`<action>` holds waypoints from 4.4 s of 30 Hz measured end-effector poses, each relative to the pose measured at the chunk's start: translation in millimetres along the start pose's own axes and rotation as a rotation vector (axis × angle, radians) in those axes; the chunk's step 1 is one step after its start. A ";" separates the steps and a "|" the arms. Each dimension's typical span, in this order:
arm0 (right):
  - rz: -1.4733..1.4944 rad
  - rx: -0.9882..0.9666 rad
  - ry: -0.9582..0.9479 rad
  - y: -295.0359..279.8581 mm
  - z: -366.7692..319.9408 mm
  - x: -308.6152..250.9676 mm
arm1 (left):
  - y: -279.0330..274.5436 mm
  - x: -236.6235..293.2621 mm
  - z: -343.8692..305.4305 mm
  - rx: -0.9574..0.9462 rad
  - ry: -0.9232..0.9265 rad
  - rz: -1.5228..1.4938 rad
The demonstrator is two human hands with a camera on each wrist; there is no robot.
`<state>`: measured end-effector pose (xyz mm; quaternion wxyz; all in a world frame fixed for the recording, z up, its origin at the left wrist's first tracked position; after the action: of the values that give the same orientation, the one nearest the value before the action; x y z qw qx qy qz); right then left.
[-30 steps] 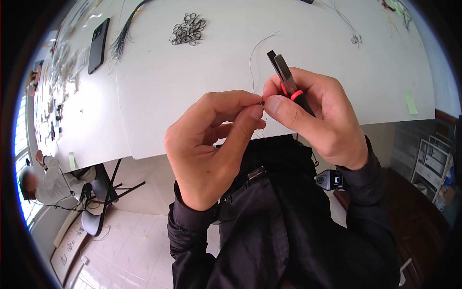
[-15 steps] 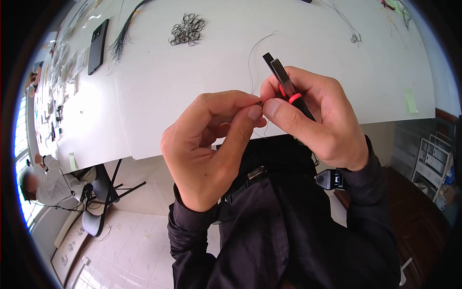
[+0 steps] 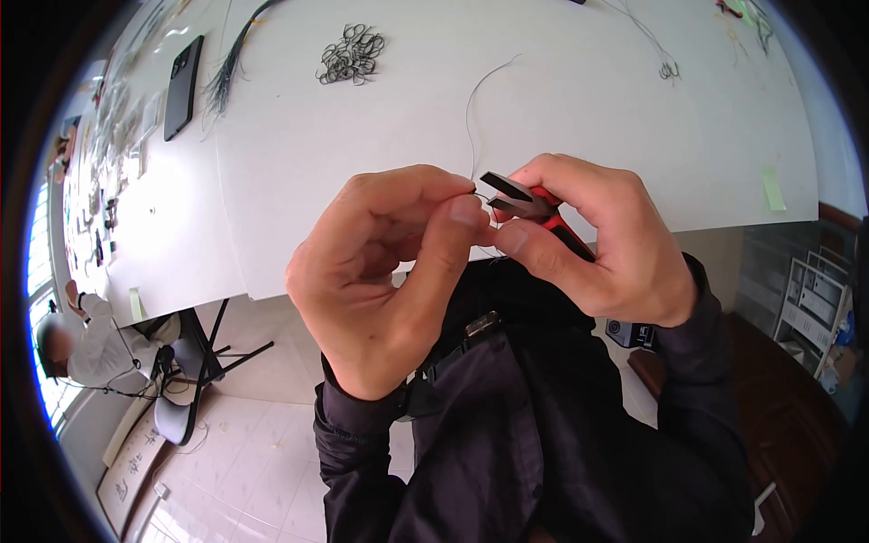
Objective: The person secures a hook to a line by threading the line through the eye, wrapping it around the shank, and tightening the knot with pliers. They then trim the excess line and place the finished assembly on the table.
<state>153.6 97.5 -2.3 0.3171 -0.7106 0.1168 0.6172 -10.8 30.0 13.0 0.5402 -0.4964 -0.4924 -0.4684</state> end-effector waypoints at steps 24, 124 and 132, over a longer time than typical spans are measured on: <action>0.003 -0.253 0.178 2.0 -1.8 -13.4 | 1.1 5.0 -6.9 0.059 0.024 0.101; 0.294 -0.033 0.120 -0.6 9.3 -17.9 | 5.9 -5.2 -5.6 -0.038 -0.072 -0.147; 0.325 0.090 0.040 1.2 10.8 -17.9 | 7.1 -11.8 -5.7 0.016 -0.094 -0.296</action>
<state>140.4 98.9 14.0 0.2422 -0.6795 0.2643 0.6402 -4.2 25.0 0.6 0.4454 -0.4356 -0.5887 -0.5151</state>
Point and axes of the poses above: each hand's wrist, its own z-axis towards the middle knuckle, its own y-axis out of the palm, x = y × z, the point moved 3 cm from there along z, towards the middle knuckle, and after that the axes turned 13 degrees about -x, right-handed, at the moved point
